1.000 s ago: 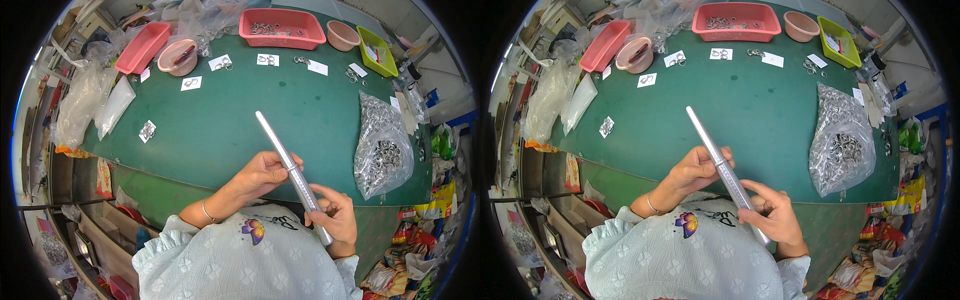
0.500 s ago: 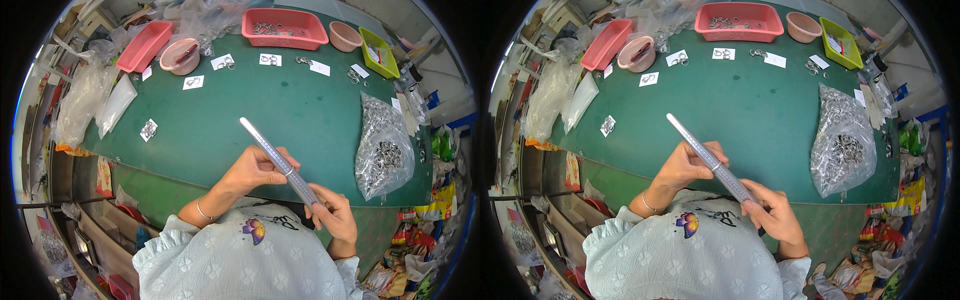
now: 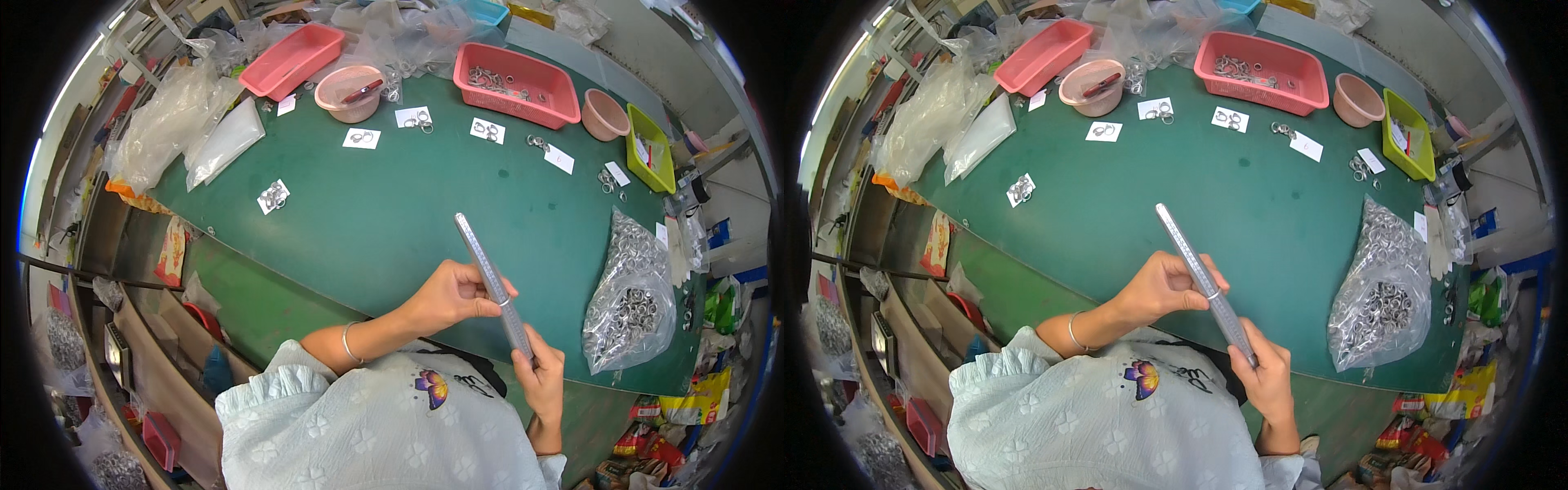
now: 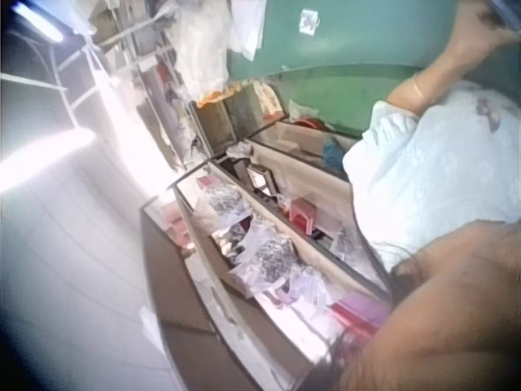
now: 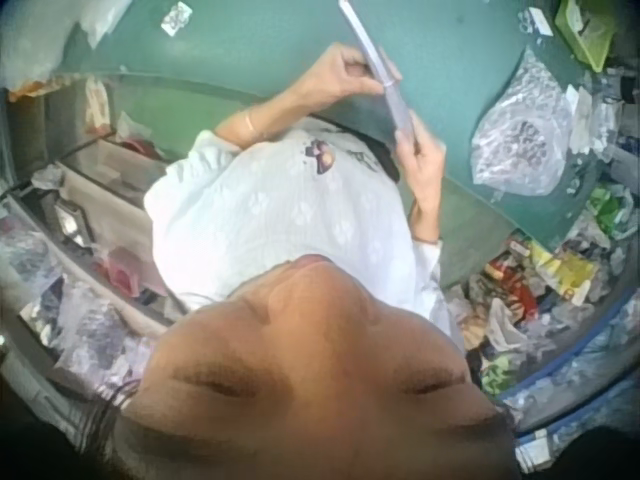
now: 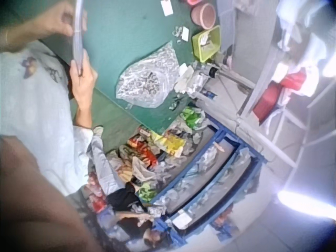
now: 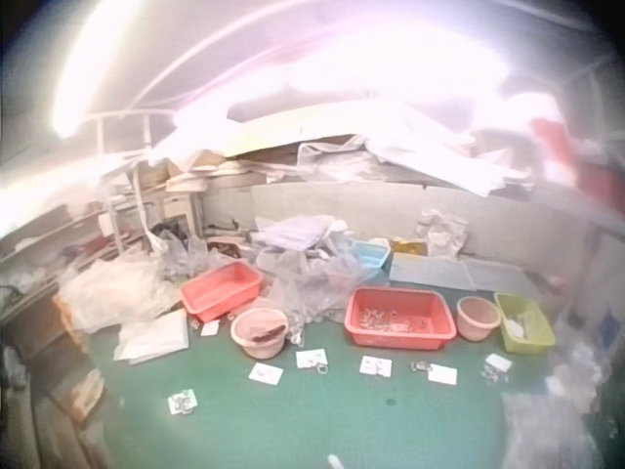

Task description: The person repeatedly picks up small metal rings from a plastic bag and files them with a metal file. They place the finished rings onto small white cards on the table. Another person is visible in the background sorting similar items.

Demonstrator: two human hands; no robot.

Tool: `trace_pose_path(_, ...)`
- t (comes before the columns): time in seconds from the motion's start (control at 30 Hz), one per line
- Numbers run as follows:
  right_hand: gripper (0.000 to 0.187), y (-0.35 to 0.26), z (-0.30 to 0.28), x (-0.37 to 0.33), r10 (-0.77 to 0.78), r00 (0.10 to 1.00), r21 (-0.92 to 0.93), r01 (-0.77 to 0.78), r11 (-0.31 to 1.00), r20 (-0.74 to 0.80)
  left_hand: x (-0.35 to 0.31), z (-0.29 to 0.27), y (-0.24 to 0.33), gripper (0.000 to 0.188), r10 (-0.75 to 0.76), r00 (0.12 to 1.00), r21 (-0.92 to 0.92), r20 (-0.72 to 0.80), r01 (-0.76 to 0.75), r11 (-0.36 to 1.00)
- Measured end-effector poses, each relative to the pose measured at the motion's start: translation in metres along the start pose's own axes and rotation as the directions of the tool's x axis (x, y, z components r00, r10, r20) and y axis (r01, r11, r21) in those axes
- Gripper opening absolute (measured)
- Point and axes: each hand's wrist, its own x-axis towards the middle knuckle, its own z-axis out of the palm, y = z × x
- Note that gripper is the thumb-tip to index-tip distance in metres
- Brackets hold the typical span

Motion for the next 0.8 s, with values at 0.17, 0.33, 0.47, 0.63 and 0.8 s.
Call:
trace_pose_path(0.17, 0.034, 0.004, -0.003, 0.001, -0.119, 0.993, -0.136, 0.118, 0.984, 0.002, -0.002, 0.002, 0.001, 0.02, 0.013, 1.0, 0.026, -0.011, -0.013, 1.0)
trace_pose_path(0.33, 0.031, 0.003, -0.014, -0.003, 0.193, 0.966, 0.274, -0.236, 0.932, 0.175, -0.005, 0.004, 0.0, 0.02, 0.01, 1.0, -0.003, -0.02, -0.01, 1.0)
trace_pose_path(0.47, 0.029, 0.005, -0.011, 0.002, 0.15, 0.98, 0.182, -0.172, 0.968, 0.127, -0.001, 0.005, -0.002, 0.02, -0.044, 0.998, 0.011, -0.043, 0.044, 0.999)
trace_pose_path(0.63, 0.026, 0.006, -0.009, 0.006, 0.077, 0.99, 0.129, -0.093, 0.987, 0.12, -0.003, 0.004, -0.009, 0.018, -0.017, 0.996, -0.066, -0.093, 0.011, 0.998)
trace_pose_path(0.8, 0.026, 0.007, -0.015, 0.003, 0.195, 0.952, 0.281, -0.259, 0.924, 0.235, 0.001, 0.0, -0.011, 0.016, 0.095, 0.99, 0.021, 0.105, -0.098, 0.995)
